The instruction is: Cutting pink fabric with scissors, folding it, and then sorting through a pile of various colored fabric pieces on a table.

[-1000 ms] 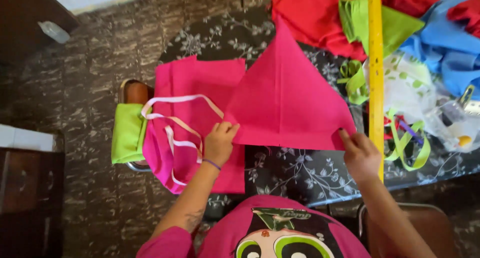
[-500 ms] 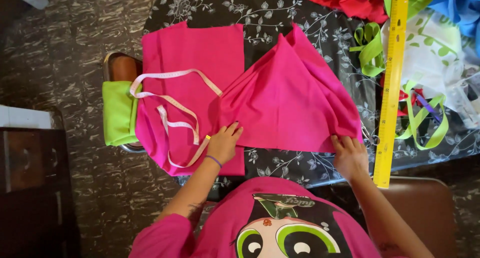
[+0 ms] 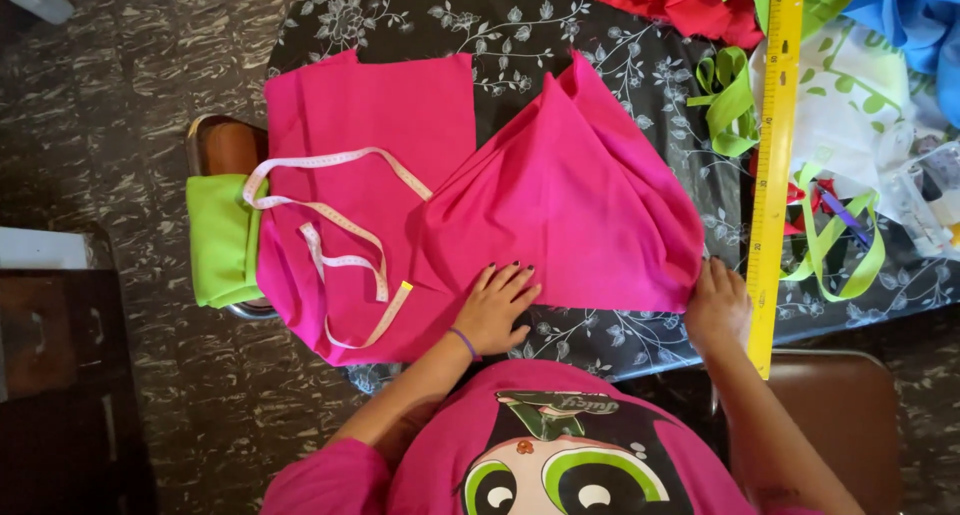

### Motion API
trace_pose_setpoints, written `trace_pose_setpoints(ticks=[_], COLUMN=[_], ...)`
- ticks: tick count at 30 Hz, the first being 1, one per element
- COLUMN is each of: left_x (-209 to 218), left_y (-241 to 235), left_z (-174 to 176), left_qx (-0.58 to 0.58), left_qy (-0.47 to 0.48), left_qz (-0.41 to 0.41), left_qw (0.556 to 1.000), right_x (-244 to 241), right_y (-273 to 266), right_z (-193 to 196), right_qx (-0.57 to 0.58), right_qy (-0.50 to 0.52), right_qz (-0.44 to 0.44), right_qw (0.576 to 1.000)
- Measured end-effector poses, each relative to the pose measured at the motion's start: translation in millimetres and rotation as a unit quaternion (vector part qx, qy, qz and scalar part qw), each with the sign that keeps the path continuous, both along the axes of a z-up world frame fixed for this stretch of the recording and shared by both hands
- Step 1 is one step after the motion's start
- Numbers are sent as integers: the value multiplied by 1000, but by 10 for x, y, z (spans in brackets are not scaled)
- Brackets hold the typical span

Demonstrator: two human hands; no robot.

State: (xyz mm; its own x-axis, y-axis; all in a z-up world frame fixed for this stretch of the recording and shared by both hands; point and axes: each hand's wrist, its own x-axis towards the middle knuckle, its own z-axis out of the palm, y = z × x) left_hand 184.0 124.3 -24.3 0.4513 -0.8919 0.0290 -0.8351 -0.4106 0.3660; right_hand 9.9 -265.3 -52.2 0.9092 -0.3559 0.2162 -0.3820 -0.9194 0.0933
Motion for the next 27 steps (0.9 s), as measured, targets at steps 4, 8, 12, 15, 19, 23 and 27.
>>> trace_pose_setpoints(ticks=[4, 8, 12, 15, 19, 23, 27], left_x=[-5, -35, -157, -240, -315, -359, -379], left_y=[-24, -41, -54, -51, 12, 95, 117], left_z=[-10, -72, -256, -386, -420, -415, -474], left_qx=[10, 9, -39, -77, -93, -108, -123], left_qy=[4, 0, -32, -62, -77, -134, -153], left_qz=[7, 14, 29, 15, 10, 18, 23], left_qw=[1000, 1000, 998, 995, 993, 985, 980], right_x=[-142, -219, -16, 51, 81, -60, -274], right_y=[-126, -181, -240, -258, -131, 105, 50], right_z=[-170, -208, -87, -23, 91, 322, 121], right_qx=[-41, 30, 113, 146, 147, 120, 171], right_qy=[22, 58, 215, 228, 216, 233, 194], right_qz=[29, -71, -206, -224, -220, -235, -227], right_qw=[998, 995, 948, 936, 940, 936, 939])
